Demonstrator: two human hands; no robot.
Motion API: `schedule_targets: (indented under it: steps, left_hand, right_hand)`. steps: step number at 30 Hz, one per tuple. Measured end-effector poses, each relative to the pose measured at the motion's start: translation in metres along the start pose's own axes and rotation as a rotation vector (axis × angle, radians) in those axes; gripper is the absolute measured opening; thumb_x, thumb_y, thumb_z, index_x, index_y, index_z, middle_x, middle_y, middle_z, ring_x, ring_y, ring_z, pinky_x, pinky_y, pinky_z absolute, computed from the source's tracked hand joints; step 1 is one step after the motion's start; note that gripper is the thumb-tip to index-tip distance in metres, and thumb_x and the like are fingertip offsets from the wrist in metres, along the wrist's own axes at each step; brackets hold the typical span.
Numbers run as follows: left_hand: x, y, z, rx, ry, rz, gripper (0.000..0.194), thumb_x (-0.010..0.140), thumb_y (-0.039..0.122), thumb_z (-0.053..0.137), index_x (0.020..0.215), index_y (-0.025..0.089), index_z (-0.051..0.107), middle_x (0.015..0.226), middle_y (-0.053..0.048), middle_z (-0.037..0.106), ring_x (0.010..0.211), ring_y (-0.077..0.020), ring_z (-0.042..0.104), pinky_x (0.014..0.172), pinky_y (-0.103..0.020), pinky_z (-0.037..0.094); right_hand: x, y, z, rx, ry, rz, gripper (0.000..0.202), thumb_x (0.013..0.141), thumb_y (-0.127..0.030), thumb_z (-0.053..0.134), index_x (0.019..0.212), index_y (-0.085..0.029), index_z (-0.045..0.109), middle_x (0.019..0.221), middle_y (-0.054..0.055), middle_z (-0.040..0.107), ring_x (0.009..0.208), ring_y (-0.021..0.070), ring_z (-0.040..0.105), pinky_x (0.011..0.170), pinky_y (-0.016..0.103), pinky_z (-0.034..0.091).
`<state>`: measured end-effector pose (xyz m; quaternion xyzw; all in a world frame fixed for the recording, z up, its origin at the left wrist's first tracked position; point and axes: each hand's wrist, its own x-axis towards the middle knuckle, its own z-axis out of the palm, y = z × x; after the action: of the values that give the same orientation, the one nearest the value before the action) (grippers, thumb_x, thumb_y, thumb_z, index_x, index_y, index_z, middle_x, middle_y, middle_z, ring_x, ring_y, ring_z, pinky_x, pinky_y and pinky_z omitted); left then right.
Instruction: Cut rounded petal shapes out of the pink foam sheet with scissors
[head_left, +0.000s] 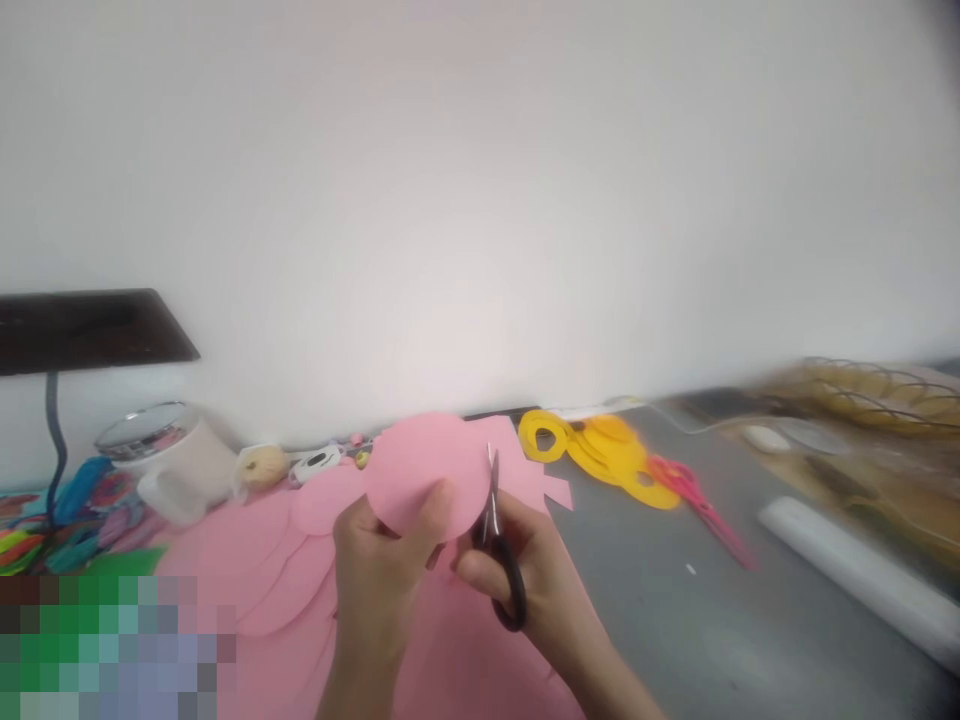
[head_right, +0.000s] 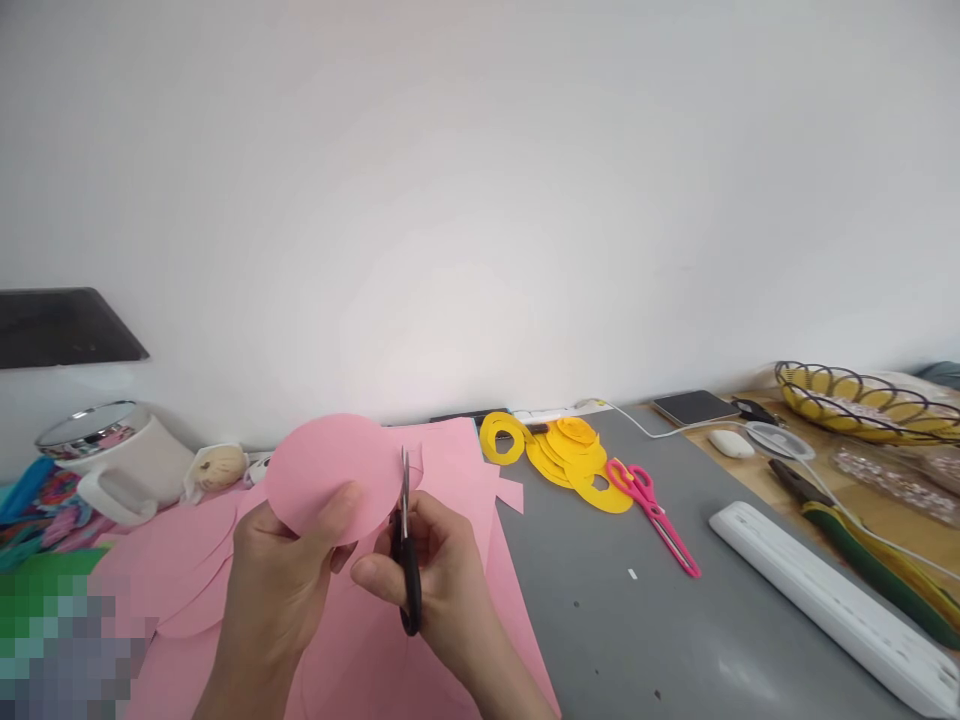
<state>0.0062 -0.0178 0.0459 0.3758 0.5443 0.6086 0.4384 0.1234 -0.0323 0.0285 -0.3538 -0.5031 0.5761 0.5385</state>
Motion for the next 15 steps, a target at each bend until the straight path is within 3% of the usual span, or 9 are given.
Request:
schedule_targets:
  steps: [10, 15]
  left_hand:
    - [-0.0048, 0.0023, 0.0014, 0.037, 0.013, 0.037, 0.041, 0.056, 0.035, 0.077, 0.041, 0.021, 0.04, 0.039, 0.006, 0.039, 0.042, -0.01, 0.036, 0.042, -0.027, 0.028]
    - [-0.0048, 0.002, 0.0019, -0.002, 0.013, 0.043, 0.042, 0.059, 0.034, 0.077, 0.041, 0.021, 0.042, 0.039, 0.006, 0.039, 0.042, -0.0095, 0.036, 0.041, -0.027, 0.028]
  right_hand:
    - [0.0003, -0.0011, -0.0003, -0.006, 0.025, 0.008, 0.033, 0.063, -0.036, 0.08, 0.064, -0.019, 0.052, 0.055, -0.006, 0.046, 0.05, 0.0096, 0.035, 0.045, 0.022, 0.031]
    - [-0.0014, 0.0, 0.0019, -0.055, 0.054, 0.042, 0.019, 0.066, -0.028, 0.071, 0.064, -0.019, 0.055, 0.054, -0.005, 0.047, 0.051, 0.0107, 0.037, 0.048, 0.023, 0.032]
